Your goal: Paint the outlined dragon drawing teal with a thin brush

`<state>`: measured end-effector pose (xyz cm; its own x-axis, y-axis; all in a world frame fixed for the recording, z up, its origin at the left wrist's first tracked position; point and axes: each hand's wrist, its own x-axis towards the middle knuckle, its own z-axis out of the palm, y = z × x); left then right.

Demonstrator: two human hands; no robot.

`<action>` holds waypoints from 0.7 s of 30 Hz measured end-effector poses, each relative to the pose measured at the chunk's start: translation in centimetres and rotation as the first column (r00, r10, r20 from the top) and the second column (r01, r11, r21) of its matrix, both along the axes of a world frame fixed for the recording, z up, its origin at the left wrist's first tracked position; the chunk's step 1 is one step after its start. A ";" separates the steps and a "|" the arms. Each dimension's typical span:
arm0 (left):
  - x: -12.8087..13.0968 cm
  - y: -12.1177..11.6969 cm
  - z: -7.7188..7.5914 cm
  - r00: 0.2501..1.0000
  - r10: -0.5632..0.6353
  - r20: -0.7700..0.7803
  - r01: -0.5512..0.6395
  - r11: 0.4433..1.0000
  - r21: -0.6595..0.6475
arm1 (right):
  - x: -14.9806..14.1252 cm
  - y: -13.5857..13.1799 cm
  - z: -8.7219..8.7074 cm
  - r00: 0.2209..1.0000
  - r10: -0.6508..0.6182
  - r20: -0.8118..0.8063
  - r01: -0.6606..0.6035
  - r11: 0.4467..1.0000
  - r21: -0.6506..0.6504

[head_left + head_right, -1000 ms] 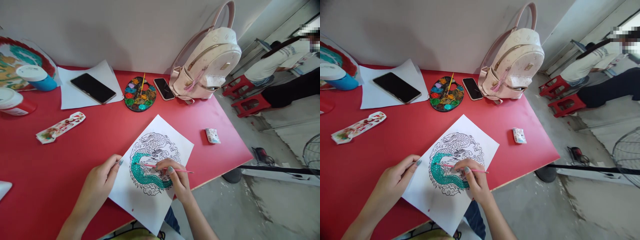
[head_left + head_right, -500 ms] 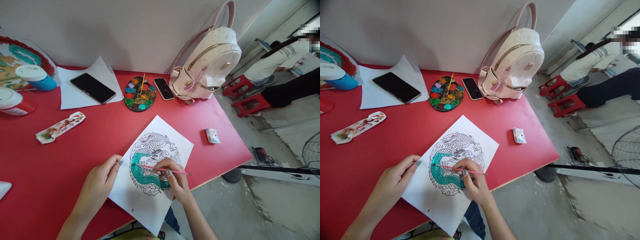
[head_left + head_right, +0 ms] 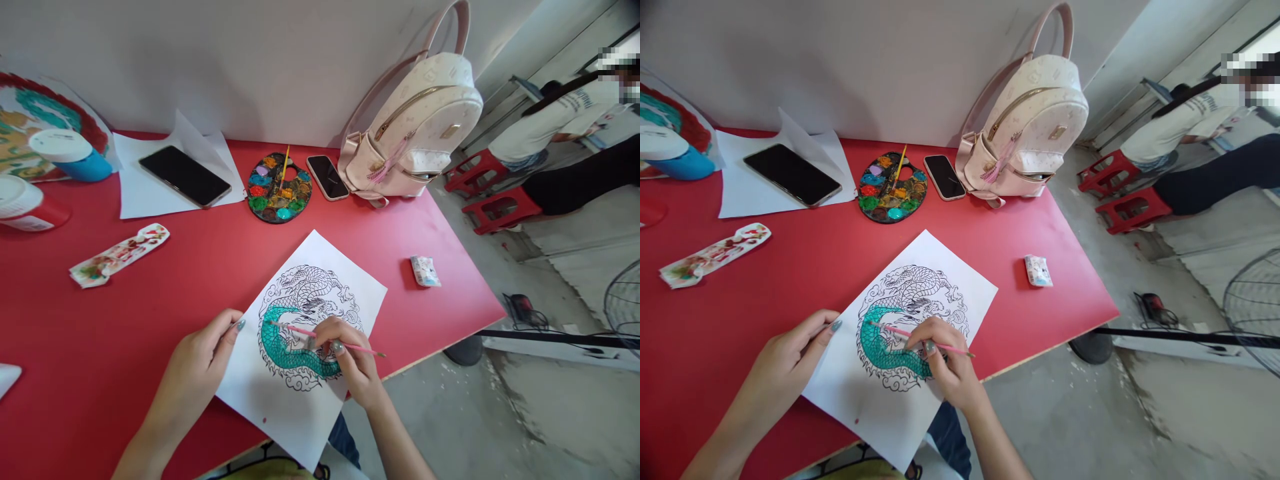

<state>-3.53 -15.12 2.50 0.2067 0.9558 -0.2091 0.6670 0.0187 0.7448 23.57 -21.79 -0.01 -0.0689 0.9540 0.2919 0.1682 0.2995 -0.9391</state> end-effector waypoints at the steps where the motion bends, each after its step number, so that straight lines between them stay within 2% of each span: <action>1: 0.0 0.0 0.0 1.000 -0.003 -0.002 0.003 1.000 -0.002 | 0.0 0.0 0.0 1.000 0.017 0.001 -0.017 1.000 0.005; 3: -0.1 0.0 -0.1 1.000 -0.011 -0.002 0.011 1.000 -0.009 | 0.0 -0.1 0.0 1.000 0.022 0.012 -0.022 1.000 -0.012; 7: -0.1 0.0 -0.1 1.000 0.006 -0.001 -0.006 1.000 -0.015 | 0.0 -0.1 0.0 0.998 -0.057 0.020 0.058 0.997 -0.051; 11: 0.0 0.1 0.0 1.000 0.001 -0.009 -0.002 1.000 -0.031 | 0.0 0.0 0.0 1.000 -0.009 0.010 0.009 1.000 -0.022; 16: 0.1 0.2 0.2 1.000 -0.004 -0.013 0.004 0.999 -0.034 | 0.0 -0.1 -0.1 0.998 -0.069 -0.011 0.068 0.997 -0.023; 21: 0.3 0.3 0.5 1.000 0.000 0.010 0.000 1.000 -0.005 | 0.0 -0.1 -0.1 0.999 -0.025 0.021 0.025 1.000 -0.011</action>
